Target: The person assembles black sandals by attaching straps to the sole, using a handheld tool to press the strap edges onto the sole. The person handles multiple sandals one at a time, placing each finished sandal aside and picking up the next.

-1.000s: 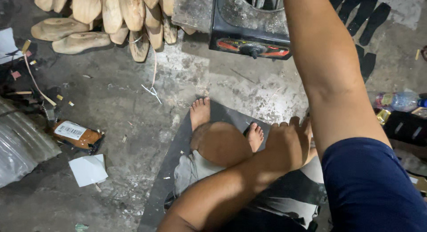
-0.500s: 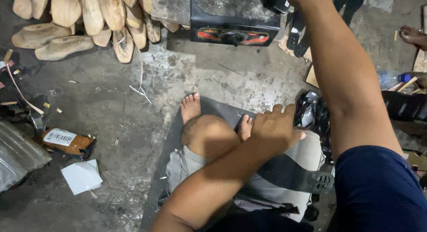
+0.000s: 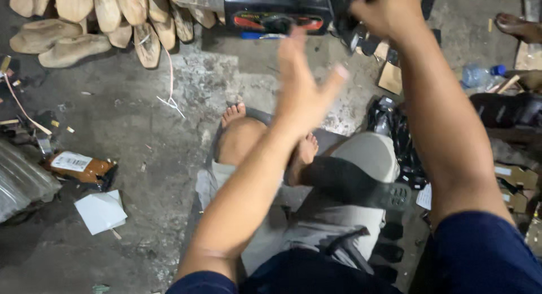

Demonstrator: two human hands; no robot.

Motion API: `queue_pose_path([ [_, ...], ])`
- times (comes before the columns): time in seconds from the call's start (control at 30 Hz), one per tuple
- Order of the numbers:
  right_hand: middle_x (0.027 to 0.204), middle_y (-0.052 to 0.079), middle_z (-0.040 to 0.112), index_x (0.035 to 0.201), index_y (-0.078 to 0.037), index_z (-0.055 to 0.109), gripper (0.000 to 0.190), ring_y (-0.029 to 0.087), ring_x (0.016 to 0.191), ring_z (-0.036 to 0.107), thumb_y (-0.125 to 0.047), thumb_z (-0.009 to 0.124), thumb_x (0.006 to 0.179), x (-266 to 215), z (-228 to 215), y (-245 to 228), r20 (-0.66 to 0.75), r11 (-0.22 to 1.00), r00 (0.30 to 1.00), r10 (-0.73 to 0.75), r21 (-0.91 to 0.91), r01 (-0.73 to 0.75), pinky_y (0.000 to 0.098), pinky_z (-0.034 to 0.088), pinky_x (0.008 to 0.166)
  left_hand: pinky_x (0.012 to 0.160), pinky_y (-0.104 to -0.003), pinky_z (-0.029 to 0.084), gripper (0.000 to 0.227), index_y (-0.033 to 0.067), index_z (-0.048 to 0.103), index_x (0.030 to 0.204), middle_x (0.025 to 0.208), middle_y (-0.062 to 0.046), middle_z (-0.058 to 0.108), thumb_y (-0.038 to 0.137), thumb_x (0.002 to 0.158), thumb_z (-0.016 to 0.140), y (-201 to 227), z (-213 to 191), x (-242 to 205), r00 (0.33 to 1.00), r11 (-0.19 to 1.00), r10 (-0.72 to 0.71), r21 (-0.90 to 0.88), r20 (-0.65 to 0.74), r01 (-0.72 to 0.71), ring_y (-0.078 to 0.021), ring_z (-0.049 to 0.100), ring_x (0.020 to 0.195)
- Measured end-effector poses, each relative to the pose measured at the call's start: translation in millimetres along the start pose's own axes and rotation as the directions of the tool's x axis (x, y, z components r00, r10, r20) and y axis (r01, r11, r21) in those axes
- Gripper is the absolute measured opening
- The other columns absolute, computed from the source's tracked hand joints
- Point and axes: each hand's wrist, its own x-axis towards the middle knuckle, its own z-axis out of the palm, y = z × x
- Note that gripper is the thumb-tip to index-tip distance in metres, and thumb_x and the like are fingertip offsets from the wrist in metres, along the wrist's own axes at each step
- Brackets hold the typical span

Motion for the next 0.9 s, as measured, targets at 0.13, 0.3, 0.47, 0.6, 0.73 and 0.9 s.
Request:
queue_pose_path([
  [0.13,0.088,0.011,0.07,0.104,0.002,0.068,0.025,0.017,0.08,0.067,-0.007,0.055,0.085,-150,-46,-76,0.443,0.544,0.882,0.162,0.705,-0.454,0.0314,0.053,0.072,0.113,-0.041,0.031,0.091,0.0107,0.006,0.163,0.163,-0.022,0.032,0.029,0.1,0.068,0,-53,3,0.982,0.738,-0.18,-0.65,0.065,0.178,-0.0272,0.039,0.135],
  [0.3,0.098,0.009,0.078,0.11,0.003,0.073,0.047,0.018,0.086,0.072,0.0,0.054,0.066,-304,-31,-163,0.75,-0.143,0.661,0.014,0.656,-0.741,0.0309,0.058,0.081,0.102,-0.032,0.054,0.059,0.0038,0.038,0.156,0.138,-0.009,0.055,0.003,0.106,0.068,47,-99,-57,0.883,0.613,0.047,-0.712,0.467,0.344,-0.0121,0.063,0.116],
  [0.47,0.1,0.006,0.074,0.119,0.003,0.071,0.025,0.009,0.094,0.065,-0.01,0.06,0.101,-367,-23,-204,0.549,0.286,0.798,0.247,0.746,-0.602,0.0245,0.053,0.086,0.094,-0.025,0.058,0.032,0.0019,0.06,0.134,0.116,-0.002,0.071,0.003,0.102,0.067,90,-116,-119,0.754,0.824,-0.086,-0.379,0.651,0.421,-0.0082,0.068,0.106],
  [0.6,0.105,0.004,0.076,0.119,0.004,0.071,0.024,0.009,0.097,0.066,-0.012,0.059,0.106,-383,-26,-225,0.397,0.266,0.88,0.26,0.847,-0.46,0.024,0.052,0.088,0.099,-0.03,0.054,0.028,0.0001,0.061,0.128,0.121,-0.008,0.069,0.001,0.101,0.066,110,-119,-141,0.783,0.903,-0.019,-0.326,0.621,0.28,-0.014,0.065,0.115],
  [0.73,0.095,0.007,0.076,0.111,0.004,0.073,0.019,0.009,0.084,0.066,-0.01,0.067,0.1,-383,-39,-239,0.367,0.418,0.896,0.249,0.794,-0.441,0.0256,0.053,0.075,0.088,-0.027,0.06,0.03,0.004,0.064,0.129,0.108,-0.006,0.076,0.009,0.1,0.069,127,-123,-152,0.734,0.923,-0.159,-0.165,0.66,0.349,-0.0102,0.074,0.099],
  [0.9,0.096,0.014,0.071,0.102,0.003,0.066,0.015,0.017,0.088,0.071,-0.011,0.069,0.099,-382,-49,-261,0.001,0.846,0.997,0.074,0.529,-0.063,0.0317,0.053,0.077,0.083,-0.025,0.06,0.032,0.0056,0.064,0.129,0.102,-0.005,0.078,0.014,0.098,0.07,143,-130,-157,0.696,0.909,-0.247,-0.088,0.674,0.407,-0.0077,0.074,0.093],
])
